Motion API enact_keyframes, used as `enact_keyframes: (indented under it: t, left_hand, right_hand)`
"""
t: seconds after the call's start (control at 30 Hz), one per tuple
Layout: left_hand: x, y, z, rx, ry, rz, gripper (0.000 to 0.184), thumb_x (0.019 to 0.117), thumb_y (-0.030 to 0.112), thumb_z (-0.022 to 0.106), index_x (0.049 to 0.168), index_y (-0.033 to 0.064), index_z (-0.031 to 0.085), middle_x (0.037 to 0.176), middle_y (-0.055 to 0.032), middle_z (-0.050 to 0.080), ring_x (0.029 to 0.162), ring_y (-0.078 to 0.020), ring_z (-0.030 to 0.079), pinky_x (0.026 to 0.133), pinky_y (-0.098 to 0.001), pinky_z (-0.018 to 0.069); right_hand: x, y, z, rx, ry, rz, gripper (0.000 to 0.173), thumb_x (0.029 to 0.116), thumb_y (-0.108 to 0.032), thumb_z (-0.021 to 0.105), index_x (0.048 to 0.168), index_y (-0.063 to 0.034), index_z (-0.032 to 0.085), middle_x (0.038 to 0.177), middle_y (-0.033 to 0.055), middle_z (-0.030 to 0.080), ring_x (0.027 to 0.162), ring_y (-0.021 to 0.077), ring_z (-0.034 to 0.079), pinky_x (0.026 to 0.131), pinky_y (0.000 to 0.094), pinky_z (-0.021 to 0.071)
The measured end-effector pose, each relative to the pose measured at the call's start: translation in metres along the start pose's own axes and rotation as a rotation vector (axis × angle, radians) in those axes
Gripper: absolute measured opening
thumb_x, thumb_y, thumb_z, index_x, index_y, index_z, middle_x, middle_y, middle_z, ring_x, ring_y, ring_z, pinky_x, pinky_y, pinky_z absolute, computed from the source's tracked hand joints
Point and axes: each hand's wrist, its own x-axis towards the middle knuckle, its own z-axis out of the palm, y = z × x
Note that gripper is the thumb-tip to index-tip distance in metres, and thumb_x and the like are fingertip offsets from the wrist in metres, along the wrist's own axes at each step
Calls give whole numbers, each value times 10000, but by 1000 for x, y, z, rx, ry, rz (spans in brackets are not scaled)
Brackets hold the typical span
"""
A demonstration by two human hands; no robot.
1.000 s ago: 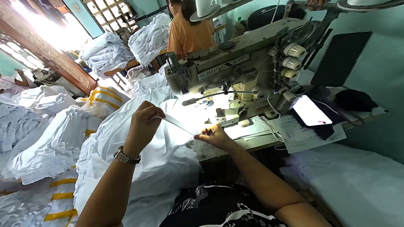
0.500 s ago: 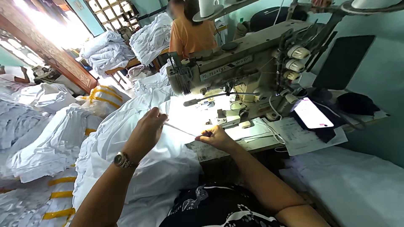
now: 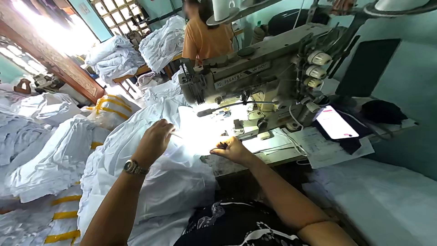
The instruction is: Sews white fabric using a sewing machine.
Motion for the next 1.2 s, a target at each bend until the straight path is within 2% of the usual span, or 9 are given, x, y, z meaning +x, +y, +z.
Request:
enact_keyframes:
  t: [0.07, 0.13, 0.2, 0.4, 0.57, 0.73, 0.9, 1.1, 1.2]
  left_hand:
    - [-3, -8, 4, -96, -30, -50, 156, 997, 81, 568, 1060, 23, 698, 891, -109, 688, 850, -256, 677, 820, -488, 558]
    - [-8, 6, -1, -284, -15, -35, 167, 994, 201, 611, 983, 49, 678, 746, -30, 626, 647, -110, 583, 614, -323, 511]
    - [-13, 26, -11, -380, 6, 36, 212, 963, 276, 676, 939, 67, 708, 782, -10, 658, 689, -64, 598, 646, -268, 521]
    - [-2, 4, -8, -52, -30, 8, 140, 987, 175, 628, 985, 61, 709, 865, -82, 672, 858, -261, 667, 820, -496, 545]
    - [-9, 34, -10, -188, -54, 89, 178, 980, 219, 635, 926, 55, 676, 789, -67, 639, 710, -194, 641, 648, -396, 555]
    - [1, -4, 2, 74, 2, 10, 130, 953, 53, 646, 1041, 14, 733, 965, -158, 700, 957, -356, 682, 853, -548, 554]
    - [-11, 29, -13, -306, 63, 31, 192, 951, 225, 647, 884, 49, 681, 724, -27, 630, 656, -103, 597, 612, -308, 517]
    - [-6, 33, -15, 166, 236, 96, 167, 970, 107, 610, 1001, 22, 751, 887, -161, 672, 855, -352, 678, 745, -512, 557]
    - [-4, 18, -3, 85, 250, -5, 144, 943, 75, 621, 1021, -1, 715, 920, -158, 666, 875, -327, 675, 775, -497, 558]
  right_hand:
    - [0, 1, 0, -5, -1, -8, 295, 898, -315, 770, 780, -53, 703, 758, -26, 597, 680, -23, 503, 644, 170, 429]
    - [0, 0, -2, -11, -4, 8, 300, 896, -308, 756, 758, -53, 681, 762, -24, 581, 687, -18, 492, 646, 178, 415]
    - [0, -2, -3, -14, -16, 39, 317, 896, -311, 749, 726, -62, 651, 738, -39, 550, 667, -22, 472, 627, 179, 398]
    - [2, -3, -1, -24, -11, 5, 353, 904, -335, 746, 696, -73, 635, 688, -52, 523, 624, -23, 451, 588, 176, 380]
    - [0, -3, -2, -22, 1, 15, 334, 896, -316, 732, 689, -74, 631, 689, -53, 524, 635, -15, 458, 603, 194, 390]
    - [3, -3, -1, -31, -1, 12, 333, 898, -332, 753, 710, -76, 653, 672, -64, 532, 614, -34, 453, 589, 175, 384]
    - [1, -3, -3, -16, 6, 20, 337, 895, -317, 739, 687, -80, 619, 672, -65, 508, 616, -23, 440, 586, 185, 372]
    - [3, -8, -5, -20, -10, 58, 339, 889, -318, 740, 664, -108, 599, 625, -96, 478, 578, -41, 421, 561, 179, 357]
    - [3, -6, -5, -20, -15, 54, 340, 896, -325, 741, 676, -98, 615, 653, -78, 502, 600, -33, 438, 576, 183, 369]
